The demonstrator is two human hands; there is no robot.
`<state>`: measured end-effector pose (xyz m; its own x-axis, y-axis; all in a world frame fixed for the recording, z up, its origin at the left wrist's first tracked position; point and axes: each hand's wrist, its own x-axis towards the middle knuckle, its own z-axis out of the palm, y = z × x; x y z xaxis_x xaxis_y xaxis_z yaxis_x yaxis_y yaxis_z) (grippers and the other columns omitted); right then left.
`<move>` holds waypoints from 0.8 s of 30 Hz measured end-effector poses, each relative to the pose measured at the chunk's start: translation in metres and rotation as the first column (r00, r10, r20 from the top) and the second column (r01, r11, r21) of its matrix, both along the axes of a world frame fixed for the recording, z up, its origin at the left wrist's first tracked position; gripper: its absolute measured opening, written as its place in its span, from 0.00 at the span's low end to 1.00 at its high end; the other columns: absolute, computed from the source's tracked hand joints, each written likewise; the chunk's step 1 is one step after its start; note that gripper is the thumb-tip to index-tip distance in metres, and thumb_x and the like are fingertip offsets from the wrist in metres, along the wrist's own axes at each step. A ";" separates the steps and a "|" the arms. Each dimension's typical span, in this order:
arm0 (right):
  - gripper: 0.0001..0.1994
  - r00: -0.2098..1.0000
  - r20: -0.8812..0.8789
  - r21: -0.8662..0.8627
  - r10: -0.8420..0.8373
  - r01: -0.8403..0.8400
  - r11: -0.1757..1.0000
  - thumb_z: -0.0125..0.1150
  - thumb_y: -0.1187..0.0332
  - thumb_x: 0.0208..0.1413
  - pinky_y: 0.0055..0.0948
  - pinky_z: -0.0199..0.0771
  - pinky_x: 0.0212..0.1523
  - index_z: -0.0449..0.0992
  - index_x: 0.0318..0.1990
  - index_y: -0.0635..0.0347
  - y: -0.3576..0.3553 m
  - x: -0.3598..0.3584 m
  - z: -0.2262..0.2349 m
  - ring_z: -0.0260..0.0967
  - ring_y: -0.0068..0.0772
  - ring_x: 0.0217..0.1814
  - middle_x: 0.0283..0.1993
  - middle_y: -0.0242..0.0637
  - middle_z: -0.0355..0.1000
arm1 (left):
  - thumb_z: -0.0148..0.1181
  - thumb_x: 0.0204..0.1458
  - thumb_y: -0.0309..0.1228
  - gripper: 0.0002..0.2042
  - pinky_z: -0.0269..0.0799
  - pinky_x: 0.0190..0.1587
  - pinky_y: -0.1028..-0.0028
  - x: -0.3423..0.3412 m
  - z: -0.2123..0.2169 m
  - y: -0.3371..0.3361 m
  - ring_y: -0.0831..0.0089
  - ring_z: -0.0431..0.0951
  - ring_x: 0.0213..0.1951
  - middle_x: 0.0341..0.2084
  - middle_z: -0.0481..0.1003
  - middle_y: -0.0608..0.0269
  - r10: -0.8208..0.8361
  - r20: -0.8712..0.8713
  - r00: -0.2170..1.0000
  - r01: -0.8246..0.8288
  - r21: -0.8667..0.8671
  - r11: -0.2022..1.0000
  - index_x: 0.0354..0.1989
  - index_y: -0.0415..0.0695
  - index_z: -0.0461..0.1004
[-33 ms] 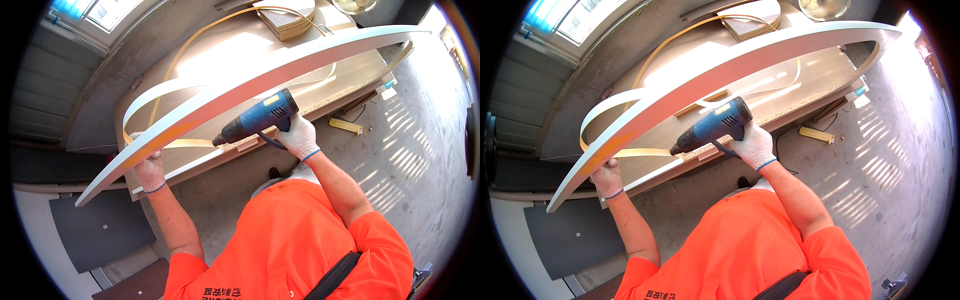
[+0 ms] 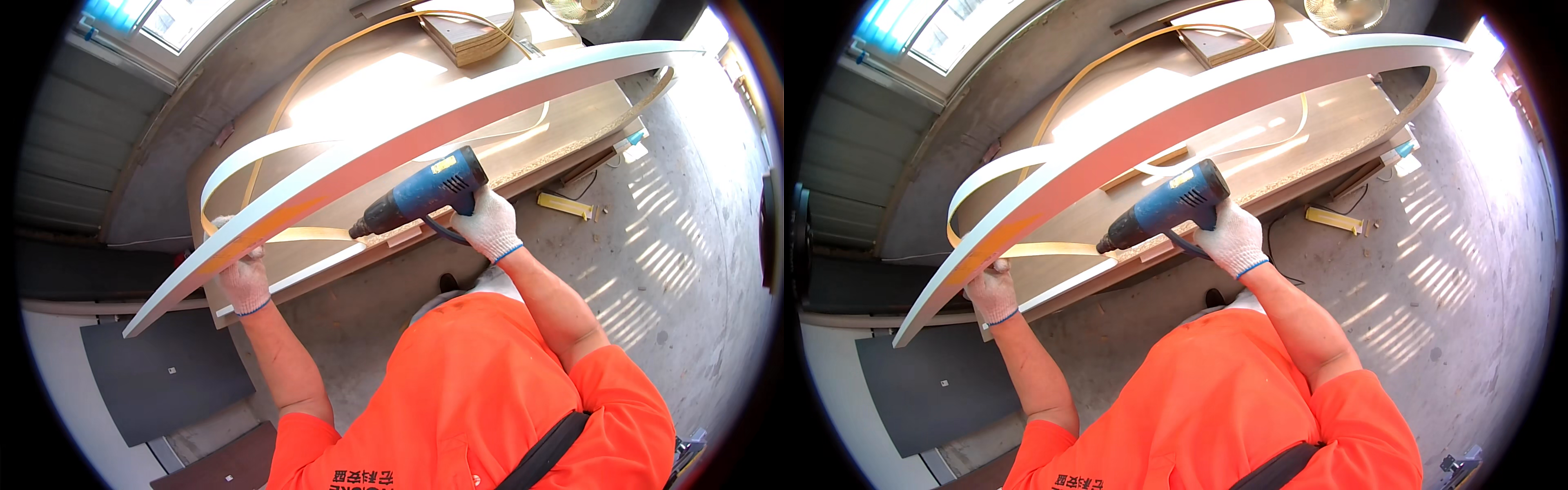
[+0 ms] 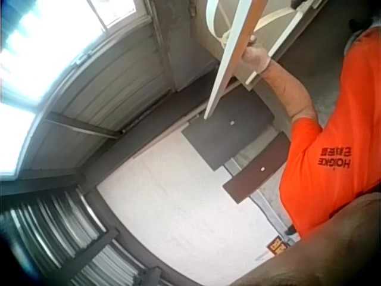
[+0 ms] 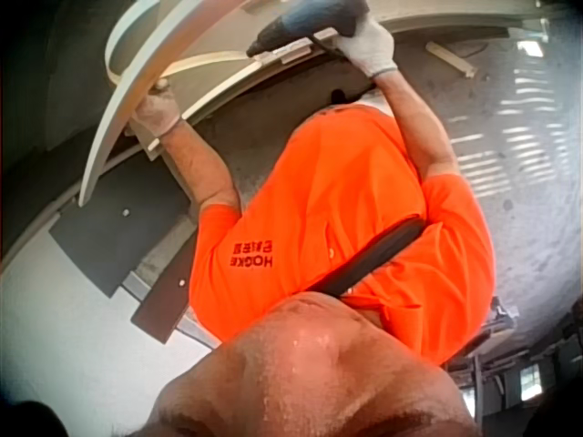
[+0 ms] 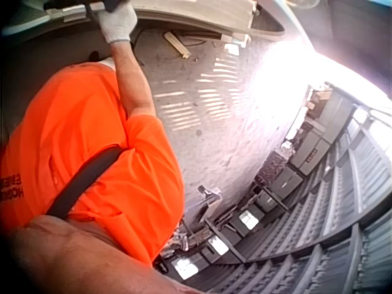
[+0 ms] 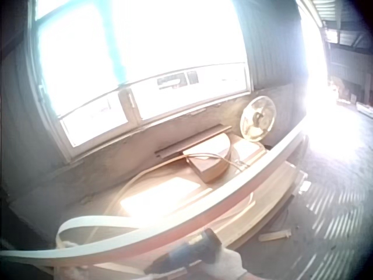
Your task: The person uses a heat gun to soften a strip of edge banding and presses it onto the edge of a long, curved wooden board. They use a small wooden block to smooth the banding and ensure adhesion while working along the curve. The person repeatedly applies heat and pressure to different sections of the board's edge.
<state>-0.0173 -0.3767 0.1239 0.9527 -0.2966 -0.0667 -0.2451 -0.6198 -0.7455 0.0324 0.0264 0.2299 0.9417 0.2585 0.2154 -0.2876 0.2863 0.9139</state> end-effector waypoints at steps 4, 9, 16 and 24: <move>0.25 0.999 -0.048 -0.032 -0.002 0.001 0.999 0.68 0.60 0.44 0.52 0.81 0.50 0.77 0.51 0.59 -0.003 -0.002 -0.014 0.81 0.63 0.46 0.40 0.55 0.82 | 0.70 0.64 0.42 0.20 0.67 0.34 0.84 -0.001 -0.003 0.006 0.85 0.75 0.42 0.46 0.77 0.75 -0.077 0.020 0.997 0.076 0.055 0.996 0.59 0.49 0.75; 0.27 0.995 -0.097 -0.049 0.008 -0.013 0.999 0.69 0.59 0.44 0.51 0.81 0.51 0.76 0.54 0.59 -0.006 -0.003 -0.033 0.81 0.62 0.47 0.41 0.55 0.82 | 0.70 0.63 0.41 0.20 0.66 0.34 0.84 0.001 -0.005 0.011 0.86 0.75 0.41 0.46 0.77 0.74 -0.097 0.019 0.995 0.095 0.075 0.993 0.58 0.48 0.75; 0.27 0.993 -0.117 0.002 -0.008 0.008 1.000 0.68 0.59 0.43 0.53 0.81 0.50 0.76 0.54 0.59 -0.007 -0.009 -0.046 0.81 0.64 0.46 0.40 0.57 0.82 | 0.72 0.62 0.42 0.21 0.65 0.34 0.85 -0.001 -0.004 0.007 0.86 0.74 0.40 0.45 0.77 0.74 -0.069 0.033 0.997 0.066 0.085 0.994 0.58 0.48 0.74; 0.27 0.999 -0.042 0.063 -0.012 0.014 0.998 0.69 0.60 0.42 0.50 0.81 0.49 0.76 0.51 0.66 -0.002 -0.004 -0.002 0.81 0.63 0.46 0.38 0.57 0.82 | 0.71 0.62 0.42 0.20 0.66 0.33 0.83 -0.004 -0.008 0.007 0.85 0.74 0.39 0.45 0.77 0.74 -0.097 0.025 0.995 0.096 0.056 0.994 0.58 0.48 0.74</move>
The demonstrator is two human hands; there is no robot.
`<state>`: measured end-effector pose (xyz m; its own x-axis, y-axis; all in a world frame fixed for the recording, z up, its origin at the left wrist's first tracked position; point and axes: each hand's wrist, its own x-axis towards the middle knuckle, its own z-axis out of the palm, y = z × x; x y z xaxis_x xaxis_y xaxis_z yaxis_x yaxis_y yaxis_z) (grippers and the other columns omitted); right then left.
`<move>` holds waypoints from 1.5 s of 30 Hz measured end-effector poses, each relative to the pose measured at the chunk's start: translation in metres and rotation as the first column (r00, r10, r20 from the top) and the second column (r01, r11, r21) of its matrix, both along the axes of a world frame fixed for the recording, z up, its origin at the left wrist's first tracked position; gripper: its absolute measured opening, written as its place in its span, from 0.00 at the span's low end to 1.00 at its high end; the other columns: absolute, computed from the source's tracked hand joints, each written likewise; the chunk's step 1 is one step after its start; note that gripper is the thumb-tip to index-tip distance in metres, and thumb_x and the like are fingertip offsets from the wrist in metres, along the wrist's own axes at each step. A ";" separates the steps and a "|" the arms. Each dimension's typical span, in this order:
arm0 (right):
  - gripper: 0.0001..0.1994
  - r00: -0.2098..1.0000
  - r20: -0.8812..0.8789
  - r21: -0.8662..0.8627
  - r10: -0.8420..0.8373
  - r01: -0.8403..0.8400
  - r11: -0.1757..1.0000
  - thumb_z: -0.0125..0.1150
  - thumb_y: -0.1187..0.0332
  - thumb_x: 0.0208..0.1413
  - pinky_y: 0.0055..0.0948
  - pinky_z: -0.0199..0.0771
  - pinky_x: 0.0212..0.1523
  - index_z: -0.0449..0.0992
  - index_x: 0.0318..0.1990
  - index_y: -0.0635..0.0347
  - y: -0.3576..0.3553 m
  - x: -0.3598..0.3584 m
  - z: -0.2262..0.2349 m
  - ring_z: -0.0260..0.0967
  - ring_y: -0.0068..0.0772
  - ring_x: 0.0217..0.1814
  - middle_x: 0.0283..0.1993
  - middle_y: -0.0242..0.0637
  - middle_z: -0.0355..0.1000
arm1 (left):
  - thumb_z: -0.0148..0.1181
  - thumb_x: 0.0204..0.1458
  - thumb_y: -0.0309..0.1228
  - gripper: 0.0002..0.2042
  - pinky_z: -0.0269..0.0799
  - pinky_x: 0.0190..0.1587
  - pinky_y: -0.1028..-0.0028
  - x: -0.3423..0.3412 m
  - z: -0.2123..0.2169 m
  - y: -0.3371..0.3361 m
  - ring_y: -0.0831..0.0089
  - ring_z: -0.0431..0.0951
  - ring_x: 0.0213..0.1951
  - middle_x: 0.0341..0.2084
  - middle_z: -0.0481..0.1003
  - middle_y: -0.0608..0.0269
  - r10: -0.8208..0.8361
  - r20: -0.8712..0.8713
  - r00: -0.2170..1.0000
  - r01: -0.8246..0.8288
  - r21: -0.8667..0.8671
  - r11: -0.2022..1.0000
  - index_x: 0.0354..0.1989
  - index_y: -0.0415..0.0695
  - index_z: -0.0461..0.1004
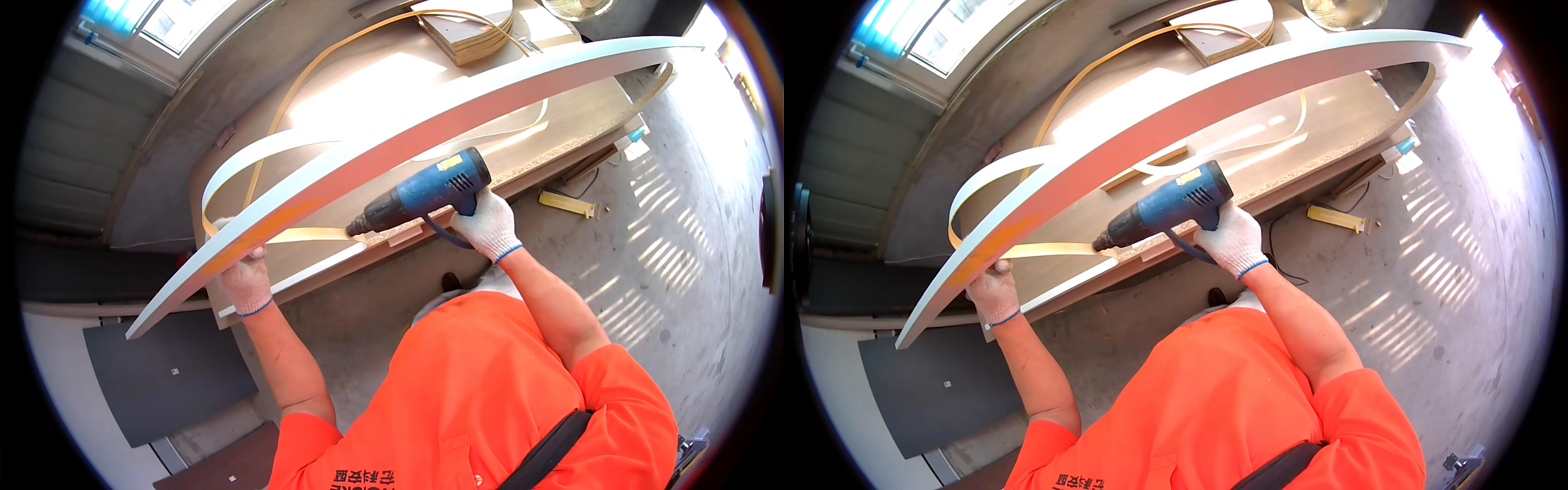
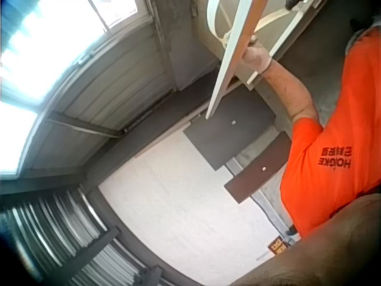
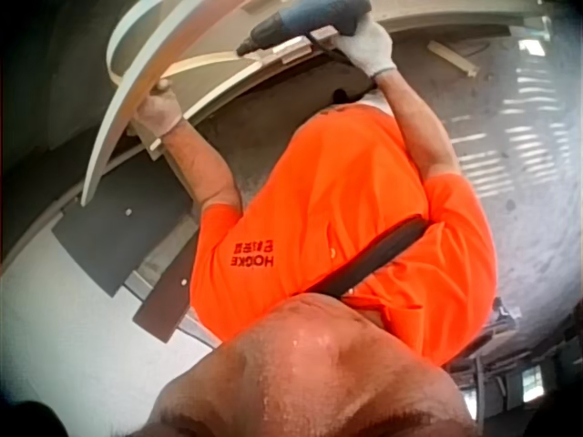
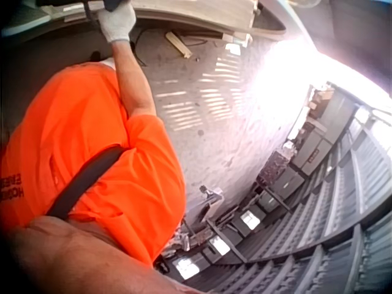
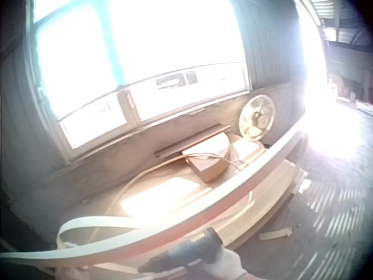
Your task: The person uses a heat gun to soften a strip of edge banding and presses it onto the edge of a long, curved wooden board. They use a small wooden block to smooth the banding and ensure adhesion while working along the curve. The person repeatedly applies heat and pressure to different sections of the board's edge.
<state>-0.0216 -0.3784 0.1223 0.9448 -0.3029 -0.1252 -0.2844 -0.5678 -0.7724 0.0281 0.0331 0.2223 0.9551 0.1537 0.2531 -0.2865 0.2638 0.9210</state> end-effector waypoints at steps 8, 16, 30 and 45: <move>0.25 0.992 0.127 0.155 0.018 -0.037 0.987 0.69 0.61 0.43 0.49 0.81 0.48 0.77 0.50 0.63 0.011 0.008 0.048 0.81 0.62 0.45 0.37 0.53 0.82 | 0.69 0.63 0.40 0.19 0.66 0.33 0.82 0.000 0.000 -0.006 0.83 0.75 0.38 0.45 0.78 0.72 0.014 0.012 1.000 -0.014 -0.014 1.000 0.58 0.47 0.74; 0.25 0.992 0.123 0.087 0.021 -0.032 0.996 0.69 0.61 0.42 0.50 0.81 0.48 0.77 0.50 0.62 0.012 0.010 0.047 0.80 0.63 0.45 0.37 0.53 0.82 | 0.70 0.62 0.41 0.20 0.65 0.33 0.83 0.001 0.001 -0.003 0.83 0.75 0.39 0.46 0.78 0.72 0.008 -0.006 1.000 -0.009 -0.038 0.999 0.58 0.48 0.74; 0.27 0.998 -0.067 -0.083 -0.003 -0.002 0.997 0.69 0.59 0.44 0.51 0.82 0.51 0.78 0.53 0.60 -0.005 -0.002 -0.033 0.81 0.62 0.48 0.41 0.55 0.83 | 0.74 0.60 0.40 0.22 0.66 0.35 0.84 0.005 -0.003 0.006 0.85 0.76 0.42 0.46 0.78 0.72 -0.014 0.006 1.000 0.014 -0.034 0.999 0.58 0.48 0.75; 0.26 0.989 -0.146 -0.082 -0.021 0.010 0.997 0.69 0.57 0.45 0.51 0.82 0.52 0.78 0.51 0.62 -0.002 -0.009 -0.058 0.82 0.61 0.47 0.41 0.56 0.83 | 0.74 0.60 0.37 0.22 0.70 0.35 0.83 0.005 0.000 0.000 0.83 0.77 0.43 0.48 0.78 0.72 -0.075 0.018 0.997 0.077 -0.134 0.988 0.60 0.47 0.75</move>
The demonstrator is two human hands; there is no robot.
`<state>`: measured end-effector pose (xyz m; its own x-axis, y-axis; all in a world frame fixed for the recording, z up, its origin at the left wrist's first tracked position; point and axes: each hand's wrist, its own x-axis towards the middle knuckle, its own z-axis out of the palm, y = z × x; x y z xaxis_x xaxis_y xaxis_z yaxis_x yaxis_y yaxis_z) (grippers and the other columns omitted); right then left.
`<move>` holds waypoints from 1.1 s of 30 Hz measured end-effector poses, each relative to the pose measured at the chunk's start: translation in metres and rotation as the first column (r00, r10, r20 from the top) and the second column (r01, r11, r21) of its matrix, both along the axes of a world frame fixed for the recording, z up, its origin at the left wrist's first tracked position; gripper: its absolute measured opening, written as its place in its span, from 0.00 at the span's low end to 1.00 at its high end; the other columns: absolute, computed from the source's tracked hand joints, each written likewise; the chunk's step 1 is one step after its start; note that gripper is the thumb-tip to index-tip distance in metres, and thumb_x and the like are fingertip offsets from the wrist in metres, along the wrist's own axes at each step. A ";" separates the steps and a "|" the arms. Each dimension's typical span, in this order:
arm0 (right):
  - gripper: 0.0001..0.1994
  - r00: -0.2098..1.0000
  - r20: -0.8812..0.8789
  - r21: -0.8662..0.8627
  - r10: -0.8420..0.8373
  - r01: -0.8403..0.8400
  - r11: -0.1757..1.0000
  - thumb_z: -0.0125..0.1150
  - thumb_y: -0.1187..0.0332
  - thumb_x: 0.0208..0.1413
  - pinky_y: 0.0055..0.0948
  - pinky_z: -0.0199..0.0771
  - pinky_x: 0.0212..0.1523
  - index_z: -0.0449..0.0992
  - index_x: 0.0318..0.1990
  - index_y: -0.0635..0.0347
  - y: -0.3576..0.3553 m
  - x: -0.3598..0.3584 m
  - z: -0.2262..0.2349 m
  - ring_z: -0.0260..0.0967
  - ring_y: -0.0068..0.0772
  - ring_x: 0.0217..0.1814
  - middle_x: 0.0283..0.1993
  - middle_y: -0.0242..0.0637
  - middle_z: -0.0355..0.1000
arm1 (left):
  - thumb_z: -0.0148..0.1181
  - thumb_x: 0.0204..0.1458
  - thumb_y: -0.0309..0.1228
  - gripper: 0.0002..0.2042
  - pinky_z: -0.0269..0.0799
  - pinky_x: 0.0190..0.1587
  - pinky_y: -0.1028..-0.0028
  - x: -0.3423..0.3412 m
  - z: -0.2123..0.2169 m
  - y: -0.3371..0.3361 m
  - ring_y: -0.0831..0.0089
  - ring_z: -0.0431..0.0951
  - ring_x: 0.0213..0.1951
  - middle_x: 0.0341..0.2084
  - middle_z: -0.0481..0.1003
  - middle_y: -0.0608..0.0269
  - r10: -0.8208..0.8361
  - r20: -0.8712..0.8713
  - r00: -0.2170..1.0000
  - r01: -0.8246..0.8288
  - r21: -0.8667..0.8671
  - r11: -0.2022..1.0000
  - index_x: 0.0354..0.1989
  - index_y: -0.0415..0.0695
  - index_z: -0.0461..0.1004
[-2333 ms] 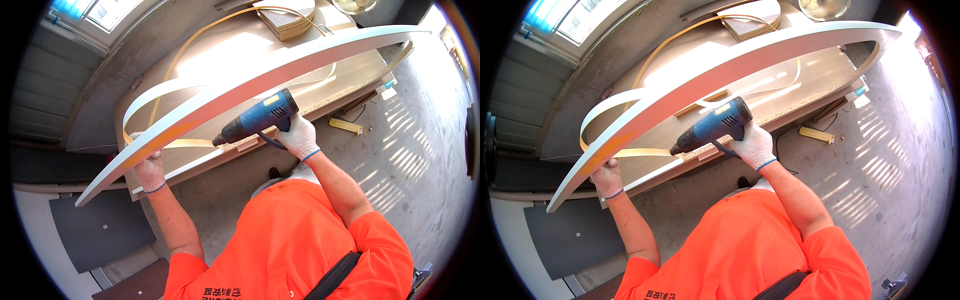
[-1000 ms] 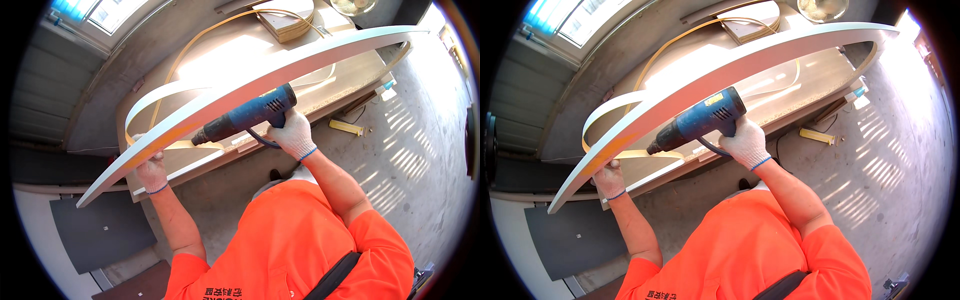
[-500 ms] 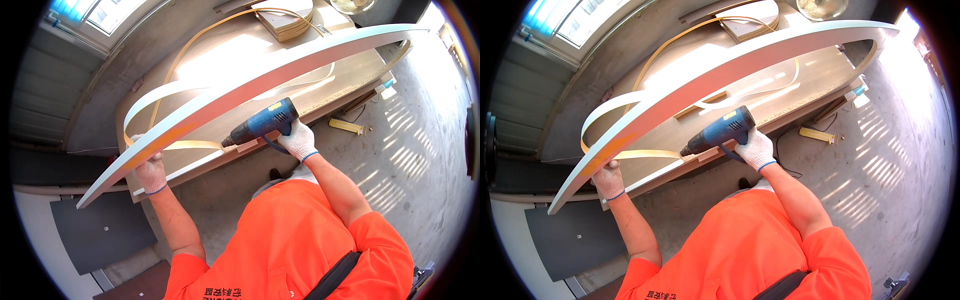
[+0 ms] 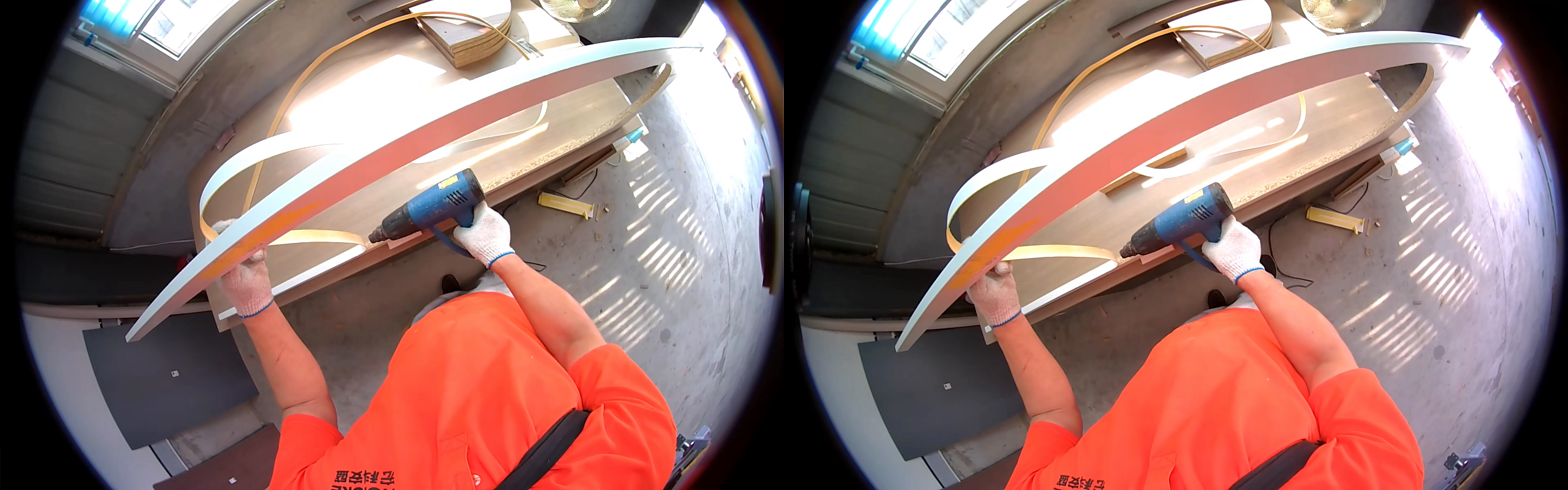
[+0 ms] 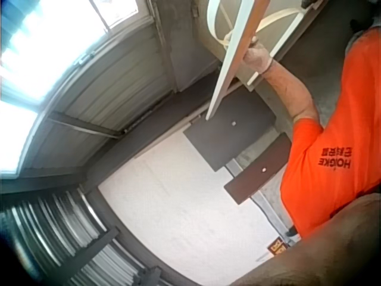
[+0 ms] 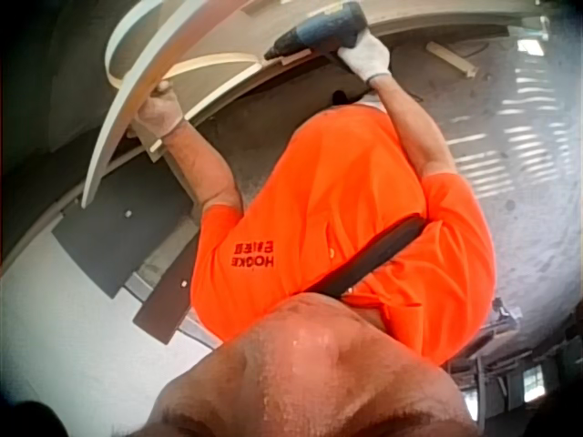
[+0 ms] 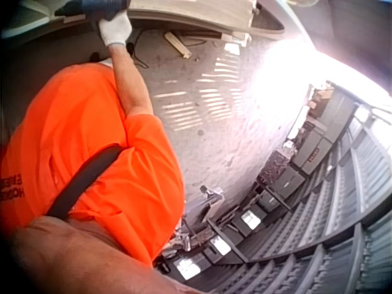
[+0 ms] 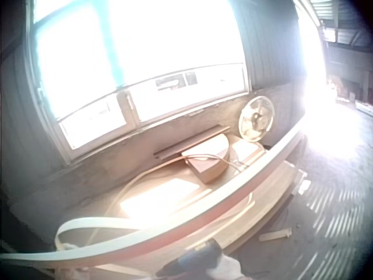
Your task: The person uses a heat gun to soften a strip of edge banding and presses it onto the edge of a long, curved wooden board. They use a small wooden block to smooth the banding and ensure adhesion while working along the curve. The person repeatedly applies heat and pressure to different sections of the board's edge.
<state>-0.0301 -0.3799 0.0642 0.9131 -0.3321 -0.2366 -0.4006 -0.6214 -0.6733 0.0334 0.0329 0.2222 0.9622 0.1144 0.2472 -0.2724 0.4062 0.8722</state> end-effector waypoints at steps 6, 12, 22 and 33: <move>0.26 1.000 -0.007 0.001 0.023 -0.023 1.000 0.69 0.57 0.44 0.51 0.82 0.51 0.78 0.51 0.62 0.002 0.002 0.007 0.82 0.61 0.47 0.40 0.56 0.83 | 0.72 0.61 0.37 0.22 0.70 0.35 0.83 0.000 -0.002 0.000 0.82 0.78 0.43 0.49 0.78 0.70 0.004 0.004 1.000 -0.004 -0.029 1.000 0.61 0.46 0.75; 0.26 0.999 0.040 0.014 0.013 -0.014 1.000 0.69 0.58 0.44 0.51 0.82 0.51 0.78 0.51 0.61 0.000 0.001 0.018 0.82 0.62 0.47 0.40 0.55 0.83 | 0.69 0.63 0.35 0.20 0.70 0.35 0.82 -0.001 0.000 -0.001 0.81 0.78 0.44 0.49 0.78 0.69 -0.029 0.040 0.999 0.029 0.007 1.000 0.61 0.46 0.74; 0.25 0.988 0.155 0.061 -0.004 -0.005 0.998 0.68 0.60 0.44 0.51 0.81 0.51 0.77 0.51 0.63 0.002 0.006 0.050 0.80 0.64 0.48 0.39 0.57 0.82 | 0.69 0.63 0.35 0.20 0.70 0.35 0.82 0.001 -0.008 0.004 0.81 0.78 0.44 0.49 0.78 0.69 0.011 0.007 1.000 -0.011 -0.007 1.000 0.62 0.47 0.74; 0.26 0.964 0.267 0.161 -0.014 -0.030 0.987 0.70 0.61 0.42 0.49 0.81 0.49 0.77 0.50 0.63 0.011 0.010 0.095 0.81 0.62 0.45 0.37 0.53 0.82 | 0.71 0.61 0.35 0.21 0.70 0.35 0.83 -0.004 -0.003 -0.005 0.82 0.77 0.43 0.49 0.78 0.70 0.012 -0.004 1.000 -0.012 -0.036 0.999 0.61 0.47 0.74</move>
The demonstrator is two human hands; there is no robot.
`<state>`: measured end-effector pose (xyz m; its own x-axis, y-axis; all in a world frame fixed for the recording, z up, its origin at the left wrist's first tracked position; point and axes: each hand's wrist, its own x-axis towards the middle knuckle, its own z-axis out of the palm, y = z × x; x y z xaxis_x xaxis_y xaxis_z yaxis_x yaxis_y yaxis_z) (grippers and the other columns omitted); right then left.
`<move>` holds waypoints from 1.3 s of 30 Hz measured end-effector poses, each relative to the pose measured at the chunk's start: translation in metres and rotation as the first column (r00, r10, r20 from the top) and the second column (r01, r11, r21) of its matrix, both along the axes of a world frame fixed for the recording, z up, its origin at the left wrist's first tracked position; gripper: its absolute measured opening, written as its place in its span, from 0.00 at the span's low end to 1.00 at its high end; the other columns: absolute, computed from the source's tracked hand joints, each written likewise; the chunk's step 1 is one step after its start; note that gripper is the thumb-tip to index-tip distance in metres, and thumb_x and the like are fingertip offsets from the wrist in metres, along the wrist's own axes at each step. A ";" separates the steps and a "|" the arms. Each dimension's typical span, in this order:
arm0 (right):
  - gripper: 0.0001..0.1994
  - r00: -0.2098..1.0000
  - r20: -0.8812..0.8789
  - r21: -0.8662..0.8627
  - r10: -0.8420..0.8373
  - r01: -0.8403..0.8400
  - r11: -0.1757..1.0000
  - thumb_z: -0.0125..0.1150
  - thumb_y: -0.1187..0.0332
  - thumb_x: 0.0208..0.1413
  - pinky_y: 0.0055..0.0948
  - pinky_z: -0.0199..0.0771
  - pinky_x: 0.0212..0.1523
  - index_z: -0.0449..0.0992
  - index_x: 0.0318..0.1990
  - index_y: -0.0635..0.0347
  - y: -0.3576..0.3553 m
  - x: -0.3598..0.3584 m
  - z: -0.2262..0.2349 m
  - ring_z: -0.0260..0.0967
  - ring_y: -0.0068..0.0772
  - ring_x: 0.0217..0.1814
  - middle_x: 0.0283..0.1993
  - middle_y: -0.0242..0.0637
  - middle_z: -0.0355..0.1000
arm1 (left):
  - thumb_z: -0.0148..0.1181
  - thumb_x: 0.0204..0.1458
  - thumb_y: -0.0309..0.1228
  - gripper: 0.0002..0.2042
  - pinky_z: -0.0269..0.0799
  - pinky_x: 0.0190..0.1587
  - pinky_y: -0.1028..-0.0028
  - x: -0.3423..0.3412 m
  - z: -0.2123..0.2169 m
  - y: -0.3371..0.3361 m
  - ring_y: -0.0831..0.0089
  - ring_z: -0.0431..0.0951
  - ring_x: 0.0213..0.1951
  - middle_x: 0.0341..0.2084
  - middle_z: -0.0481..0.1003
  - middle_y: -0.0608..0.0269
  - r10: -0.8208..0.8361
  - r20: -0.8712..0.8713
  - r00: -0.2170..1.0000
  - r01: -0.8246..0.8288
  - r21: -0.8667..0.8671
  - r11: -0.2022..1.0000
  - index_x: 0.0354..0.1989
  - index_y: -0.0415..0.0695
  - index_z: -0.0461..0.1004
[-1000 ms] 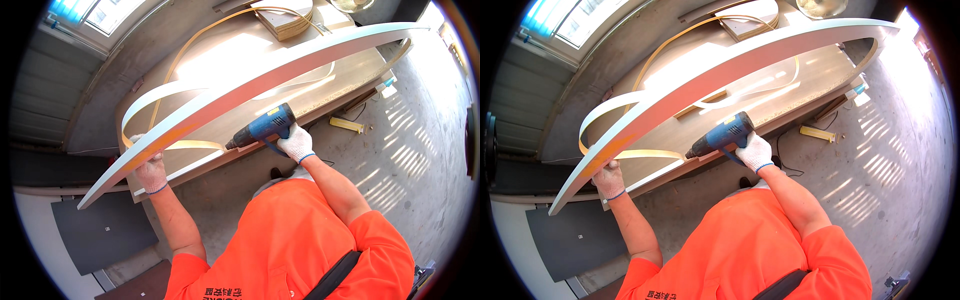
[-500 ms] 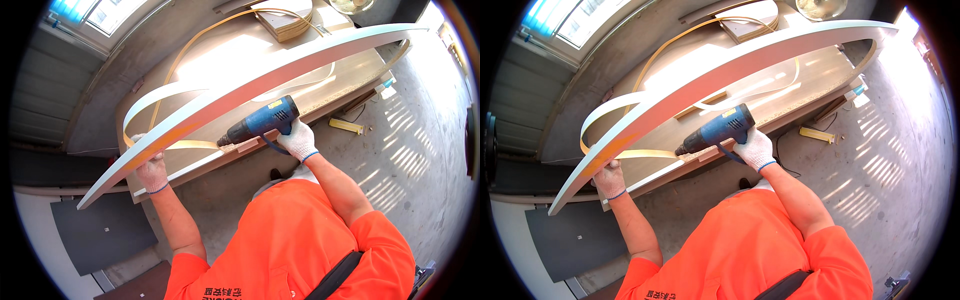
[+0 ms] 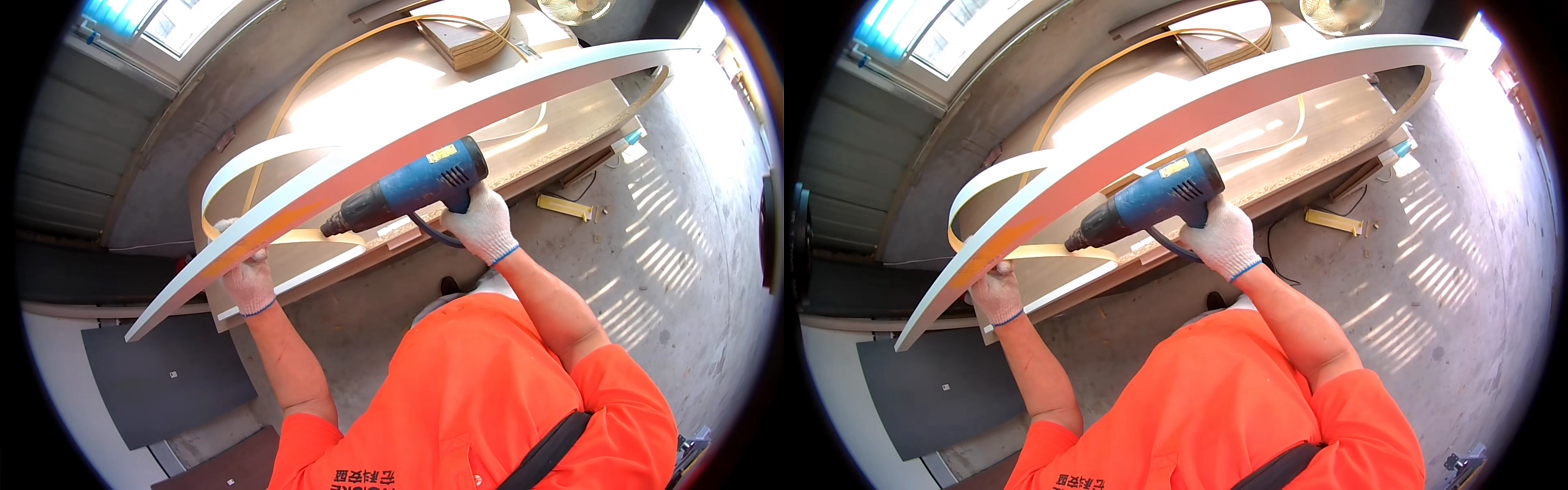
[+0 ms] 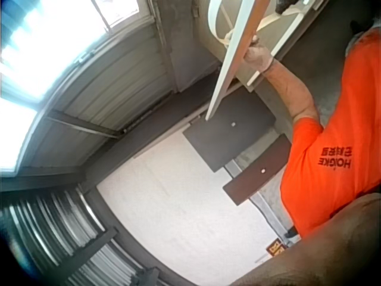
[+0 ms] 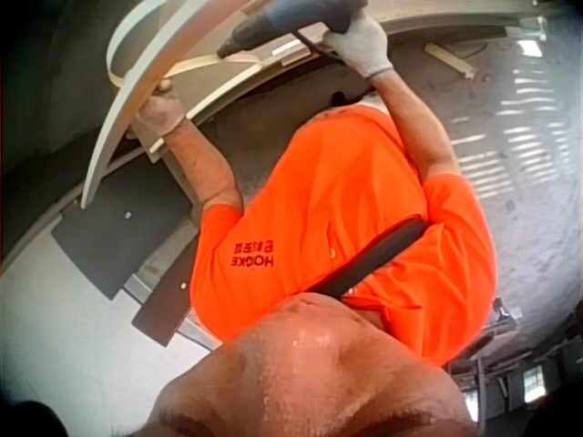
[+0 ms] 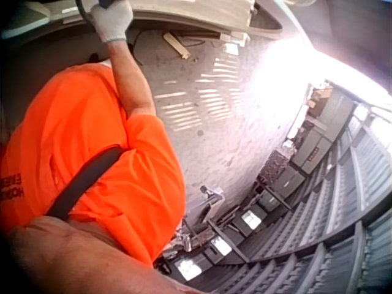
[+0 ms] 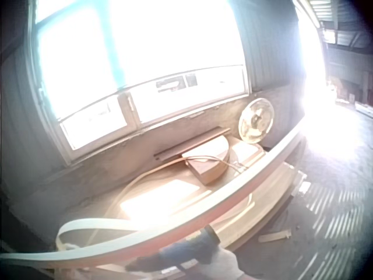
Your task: The person uses a heat gun to soften a strip of edge banding and presses it onto the edge of a long, curved wooden board. They use a small wooden block to smooth the banding and ensure adhesion while working along the curve. The person repeatedly applies heat and pressure to different sections of the board's edge.
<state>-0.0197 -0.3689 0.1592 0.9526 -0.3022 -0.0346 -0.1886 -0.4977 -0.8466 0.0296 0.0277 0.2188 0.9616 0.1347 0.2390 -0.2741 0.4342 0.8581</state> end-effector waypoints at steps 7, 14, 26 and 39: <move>0.25 1.000 0.031 0.064 0.003 -0.005 0.998 0.69 0.62 0.43 0.49 0.80 0.48 0.77 0.51 0.62 0.006 0.003 0.016 0.81 0.62 0.46 0.37 0.53 0.81 | 0.71 0.61 0.35 0.22 0.70 0.35 0.82 0.000 -0.001 0.002 0.81 0.77 0.43 0.50 0.77 0.70 -0.015 0.000 1.000 0.015 -0.006 1.000 0.61 0.47 0.74; 0.27 0.999 0.032 -0.018 0.015 -0.014 1.000 0.68 0.62 0.43 0.50 0.80 0.48 0.77 0.53 0.61 0.003 0.002 0.009 0.80 0.63 0.46 0.37 0.52 0.81 | 0.71 0.61 0.35 0.22 0.69 0.35 0.83 0.000 0.006 -0.004 0.80 0.78 0.47 0.50 0.77 0.71 -0.001 -0.014 1.000 0.000 -0.024 1.000 0.62 0.47 0.73; 0.26 0.993 -0.114 -0.152 -0.008 -0.009 0.988 0.69 0.60 0.44 0.51 0.81 0.50 0.77 0.53 0.60 -0.012 -0.007 -0.056 0.81 0.63 0.47 0.40 0.55 0.82 | 0.74 0.59 0.35 0.24 0.66 0.36 0.84 0.006 0.003 0.005 0.83 0.77 0.44 0.49 0.79 0.71 0.000 0.042 0.999 0.002 -0.046 0.999 0.62 0.46 0.74; 0.26 0.975 -0.220 -0.175 0.031 -0.071 0.982 0.68 0.61 0.44 0.50 0.82 0.50 0.77 0.54 0.57 -0.013 -0.004 -0.077 0.82 0.62 0.46 0.40 0.55 0.83 | 0.73 0.57 0.29 0.25 0.79 0.57 0.72 0.014 -0.009 0.008 0.71 0.82 0.54 0.54 0.81 0.65 -0.047 0.071 0.996 0.058 -0.168 0.984 0.63 0.43 0.74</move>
<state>-0.0240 -0.3817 0.0824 0.9429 -0.2736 -0.1901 -0.3271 -0.6520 -0.6841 0.0436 0.0356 0.2102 0.9512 0.1284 0.2805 -0.3009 0.5873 0.7513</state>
